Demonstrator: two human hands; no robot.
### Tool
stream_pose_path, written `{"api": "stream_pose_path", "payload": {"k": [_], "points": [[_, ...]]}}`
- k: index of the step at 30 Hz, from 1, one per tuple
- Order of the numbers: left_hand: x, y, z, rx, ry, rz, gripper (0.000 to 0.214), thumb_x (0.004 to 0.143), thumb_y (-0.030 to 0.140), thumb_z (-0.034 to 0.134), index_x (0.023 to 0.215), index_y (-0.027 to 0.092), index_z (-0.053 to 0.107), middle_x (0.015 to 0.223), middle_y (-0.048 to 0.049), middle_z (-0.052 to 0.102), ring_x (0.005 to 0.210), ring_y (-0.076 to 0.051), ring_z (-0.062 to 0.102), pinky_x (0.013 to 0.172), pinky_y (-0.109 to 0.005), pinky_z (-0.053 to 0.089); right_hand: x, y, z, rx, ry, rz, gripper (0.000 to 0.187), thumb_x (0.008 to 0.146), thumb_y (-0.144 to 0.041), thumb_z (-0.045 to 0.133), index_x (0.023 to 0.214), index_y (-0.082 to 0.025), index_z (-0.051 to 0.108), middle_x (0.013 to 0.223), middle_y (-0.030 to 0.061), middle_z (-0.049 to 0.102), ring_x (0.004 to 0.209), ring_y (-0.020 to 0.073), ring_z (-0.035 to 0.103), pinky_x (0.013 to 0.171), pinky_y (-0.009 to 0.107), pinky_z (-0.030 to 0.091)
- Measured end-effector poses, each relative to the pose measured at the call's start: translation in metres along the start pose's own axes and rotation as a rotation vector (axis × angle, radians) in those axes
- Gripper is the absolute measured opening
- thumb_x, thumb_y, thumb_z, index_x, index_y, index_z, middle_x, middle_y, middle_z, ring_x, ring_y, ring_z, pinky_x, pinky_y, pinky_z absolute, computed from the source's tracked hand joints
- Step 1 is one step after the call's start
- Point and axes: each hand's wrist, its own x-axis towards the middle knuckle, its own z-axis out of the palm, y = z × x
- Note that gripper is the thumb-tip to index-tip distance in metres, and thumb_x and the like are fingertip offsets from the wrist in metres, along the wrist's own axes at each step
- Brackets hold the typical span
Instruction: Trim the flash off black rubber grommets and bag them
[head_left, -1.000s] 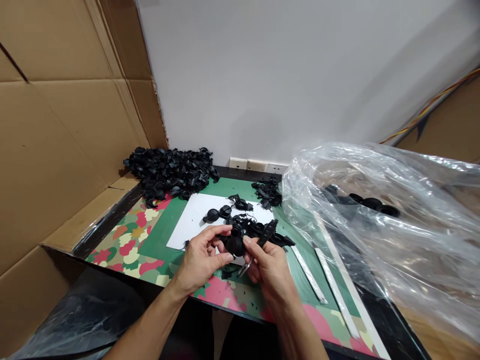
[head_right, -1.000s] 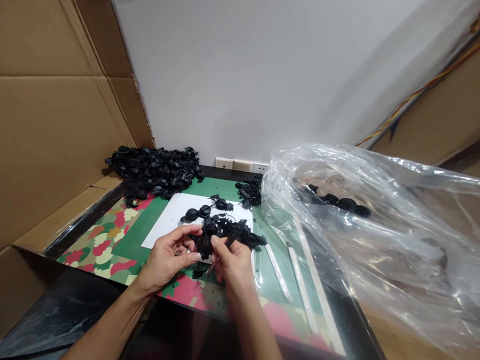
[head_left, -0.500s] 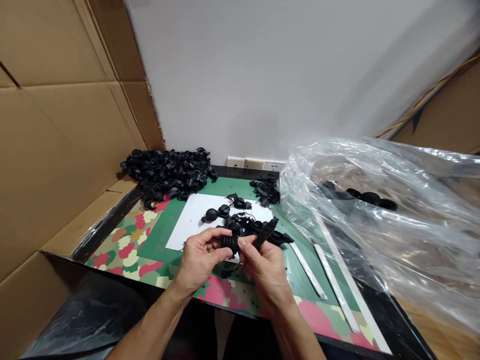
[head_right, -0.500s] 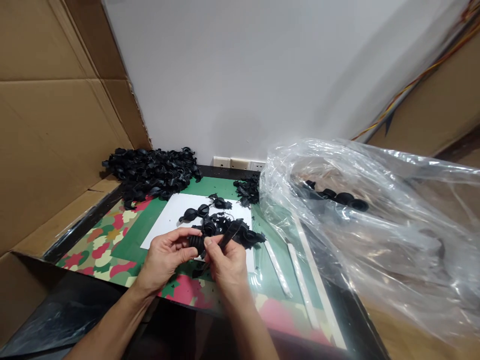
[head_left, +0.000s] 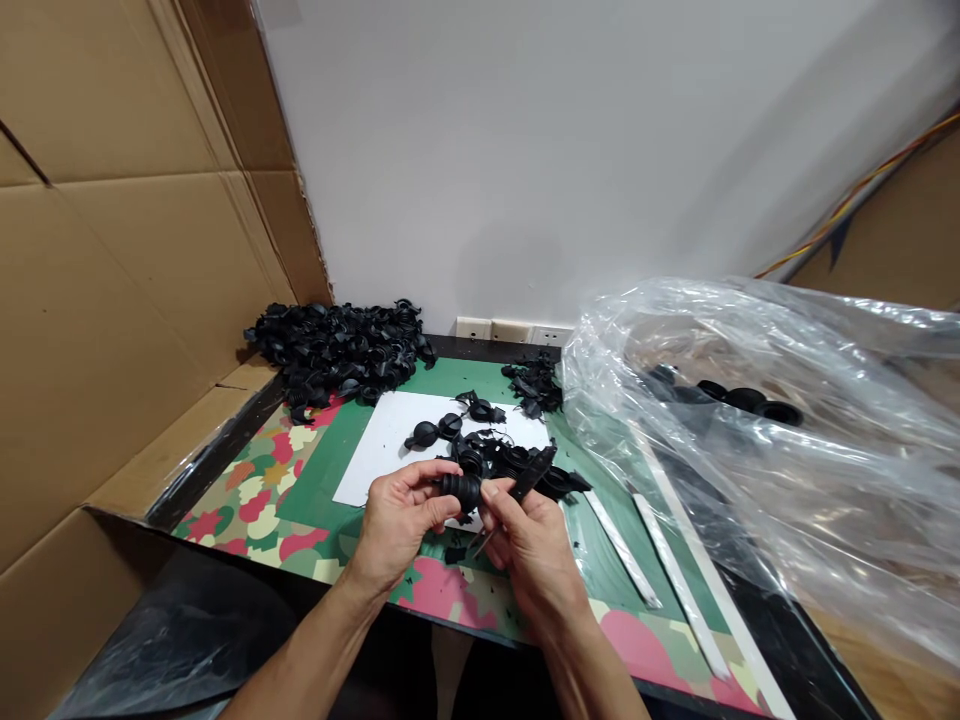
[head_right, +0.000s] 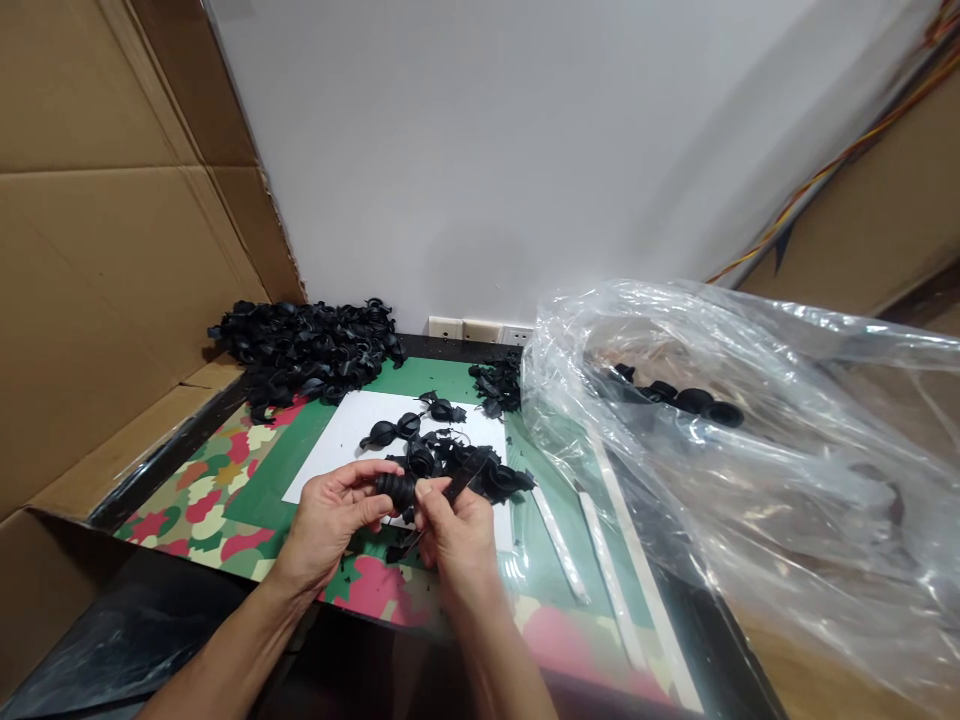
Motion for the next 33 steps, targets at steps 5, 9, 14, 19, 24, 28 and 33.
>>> {"api": "stream_pose_path", "payload": {"k": [5,9,14,19,24,28,33], "points": [[0.0017,0.0001,0.0009,-0.017,0.0,0.014,0.029,0.053,0.013,0.078,0.081,0.011,0.073,0.064,-0.0022,0.067,0.05,-0.009,0.054,0.043,-0.017,0.042,0.0015,0.0021,0.0003,0.005,-0.006,0.005,0.039,0.057,-0.045,0.079,0.057,-0.016,0.053,0.044,-0.0083,0.047,0.029,0.0005,0.028,0.029,0.015,0.025],[0.0019,-0.0007,0.0007,-0.028,-0.004,0.033,0.031,0.054,0.012,0.078,0.084,0.011,0.071,0.065,-0.0014,0.067,0.051,-0.007,0.053,0.045,-0.016,0.042,0.0014,0.0009,0.0024,0.041,-0.013,0.032,0.039,0.056,-0.045,0.081,0.059,-0.016,0.054,0.043,-0.0084,0.048,0.029,0.0,0.027,0.029,0.014,0.025],[0.0011,-0.0024,-0.0017,-0.052,-0.077,0.021,0.029,0.057,0.013,0.079,0.085,0.012,0.069,0.069,-0.0025,0.069,0.058,-0.008,0.058,0.05,-0.014,0.044,-0.0003,-0.002,0.0055,0.122,-0.03,0.092,0.041,0.053,-0.042,0.084,0.058,-0.016,0.053,0.042,-0.0089,0.047,0.028,-0.0007,0.025,0.028,0.013,0.023],[0.0038,-0.003,-0.0051,-0.065,-0.165,-0.006,0.029,0.06,0.014,0.079,0.087,0.012,0.069,0.064,-0.0022,0.068,0.054,-0.009,0.06,0.045,-0.014,0.042,0.0013,-0.0004,0.0068,0.198,-0.054,0.14,0.044,0.05,-0.041,0.086,0.058,-0.016,0.051,0.04,-0.0097,0.047,0.027,-0.0012,0.024,0.027,0.013,0.025],[0.0076,-0.0059,-0.005,-0.099,-0.151,0.028,0.025,0.058,0.014,0.079,0.081,0.013,0.069,0.058,-0.0003,0.066,0.049,-0.01,0.06,0.044,-0.017,0.045,0.0047,0.002,0.0058,0.231,-0.035,0.162,0.046,0.048,-0.042,0.086,0.058,-0.016,0.049,0.039,-0.0101,0.046,0.026,-0.0015,0.024,0.025,0.013,0.025],[0.0081,-0.0066,-0.0018,-0.08,-0.065,0.023,0.026,0.053,0.01,0.079,0.077,0.011,0.07,0.053,-0.0004,0.066,0.045,-0.01,0.059,0.043,-0.017,0.045,0.0057,0.0027,0.0049,0.235,-0.014,0.166,0.048,0.047,-0.044,0.087,0.059,-0.016,0.05,0.039,-0.0104,0.046,0.026,-0.0018,0.024,0.025,0.012,0.025],[0.0068,-0.006,-0.0014,-0.088,-0.042,0.051,0.025,0.052,0.01,0.079,0.074,0.011,0.069,0.069,-0.0037,0.071,0.047,-0.01,0.059,0.043,-0.018,0.046,0.0062,0.0031,0.0064,0.238,-0.015,0.169,0.049,0.045,-0.044,0.087,0.059,-0.016,0.05,0.04,-0.0105,0.046,0.027,-0.002,0.023,0.025,0.012,0.025]]}}
